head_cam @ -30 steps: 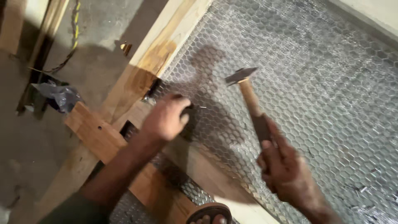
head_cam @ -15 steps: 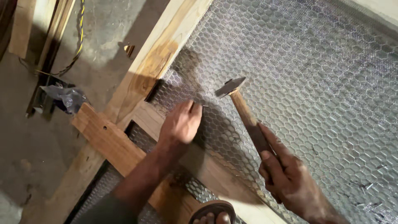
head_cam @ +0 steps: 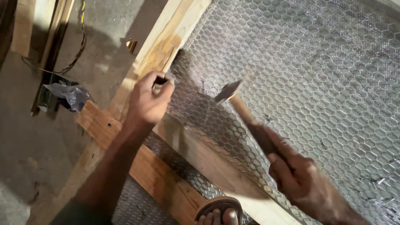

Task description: The person kneels over a wooden frame lying on the floor and hammers nails along its edge to fasten hexagonal wire mesh to the frame. They pick nails one at a time, position them through the mesh against the wood, and drive them in with a hammer, working along different sides of the frame.

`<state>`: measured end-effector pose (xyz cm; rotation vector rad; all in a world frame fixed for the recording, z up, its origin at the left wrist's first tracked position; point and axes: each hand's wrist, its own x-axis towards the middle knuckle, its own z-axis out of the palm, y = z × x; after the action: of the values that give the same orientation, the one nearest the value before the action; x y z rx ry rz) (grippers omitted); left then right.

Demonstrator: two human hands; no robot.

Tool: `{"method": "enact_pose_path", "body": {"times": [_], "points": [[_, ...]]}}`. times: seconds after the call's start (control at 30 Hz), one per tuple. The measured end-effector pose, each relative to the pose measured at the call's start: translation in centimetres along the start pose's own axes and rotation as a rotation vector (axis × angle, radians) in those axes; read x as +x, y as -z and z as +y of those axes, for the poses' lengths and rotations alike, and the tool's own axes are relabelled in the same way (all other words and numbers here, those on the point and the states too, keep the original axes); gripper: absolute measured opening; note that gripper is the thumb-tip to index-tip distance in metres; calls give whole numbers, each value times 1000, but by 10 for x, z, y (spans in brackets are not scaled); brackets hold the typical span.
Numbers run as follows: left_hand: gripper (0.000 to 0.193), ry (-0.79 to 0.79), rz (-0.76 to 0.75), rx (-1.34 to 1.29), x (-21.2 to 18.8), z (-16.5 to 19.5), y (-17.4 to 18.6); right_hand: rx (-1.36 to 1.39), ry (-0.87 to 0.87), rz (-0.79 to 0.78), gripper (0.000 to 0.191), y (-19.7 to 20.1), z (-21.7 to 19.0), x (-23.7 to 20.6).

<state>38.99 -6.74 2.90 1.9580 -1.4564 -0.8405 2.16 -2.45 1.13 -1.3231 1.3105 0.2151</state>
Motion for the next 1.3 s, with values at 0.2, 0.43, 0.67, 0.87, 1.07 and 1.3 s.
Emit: {"method": "enact_pose_path", "body": {"times": [0.2,0.43,0.67,0.87,1.07,1.3], "points": [[25,246,126,-155,-45,0,-10,-104,512,-105,60,-15,-8,-7],[22,127,215,-526,-39,6,22,-83,162,-218,69,-19,-2,-13],[15,44,35,131,-43,18,6,-40,140,-249,67,-17,12,-14],[23,-111,-255,340,-57,14,-35,-141,-6,-360,67,-11,37,-16],[32,-337,-375,208,-64,7,-46,-12,121,-388,65,-2,65,-18],[26,-260,-489,175,-55,2,-40,-14,100,-367,67,-6,78,-16]]}}
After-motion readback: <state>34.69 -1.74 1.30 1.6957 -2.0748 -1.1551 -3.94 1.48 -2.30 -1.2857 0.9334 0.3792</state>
